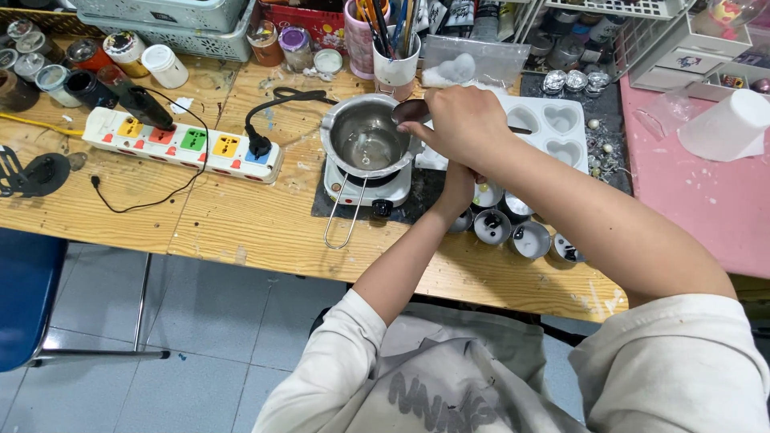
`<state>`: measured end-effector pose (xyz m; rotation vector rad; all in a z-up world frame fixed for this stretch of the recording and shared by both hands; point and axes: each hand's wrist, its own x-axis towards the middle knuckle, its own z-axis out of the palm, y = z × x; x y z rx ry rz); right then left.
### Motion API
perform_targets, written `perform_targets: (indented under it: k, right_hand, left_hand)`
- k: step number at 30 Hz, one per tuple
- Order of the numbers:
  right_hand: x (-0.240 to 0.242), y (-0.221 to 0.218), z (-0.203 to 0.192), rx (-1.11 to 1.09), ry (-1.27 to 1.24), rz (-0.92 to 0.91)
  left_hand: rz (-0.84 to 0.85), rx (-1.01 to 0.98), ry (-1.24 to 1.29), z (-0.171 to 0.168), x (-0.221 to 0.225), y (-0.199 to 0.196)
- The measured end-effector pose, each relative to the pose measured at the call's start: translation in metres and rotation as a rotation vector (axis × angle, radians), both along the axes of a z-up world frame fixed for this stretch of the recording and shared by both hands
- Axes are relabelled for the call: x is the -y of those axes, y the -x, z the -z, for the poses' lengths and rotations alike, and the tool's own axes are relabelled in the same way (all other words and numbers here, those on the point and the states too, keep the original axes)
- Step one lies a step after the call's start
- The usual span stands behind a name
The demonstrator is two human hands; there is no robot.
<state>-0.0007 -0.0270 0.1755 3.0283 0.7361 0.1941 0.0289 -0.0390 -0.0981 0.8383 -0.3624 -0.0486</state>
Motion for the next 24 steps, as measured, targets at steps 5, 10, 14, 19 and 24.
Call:
perform_targets:
  k: [5,10,14,19,24]
  right_hand:
    - [0.028,0.002,0.000,0.071,-0.054,-0.075]
    - [0.070,0.046,-0.044,0.221,-0.171,-0.142]
    - [0.092,0.083,-0.060,0.184,0.139,-0.016]
    - [0.116,0.093,-0.009,0.282,0.363,-0.020]
    - [0.114,0.091,0.026,0.512,0.625,-0.143]
  left_hand:
    - [0.060,-0.221,0.066,-0.065,-0.018,0.029]
    - [0.274,-0.277,0.233,-0.096,-0.032,0.036]
    - [0.311,-0.128,0.129,-0.097,-0.035,0.033]
    - [0.423,-0.061,-0.019,-0.097,-0.036,0.033]
    - [0.363,-0.209,-0.323,-0.090,-0.031,0.031]
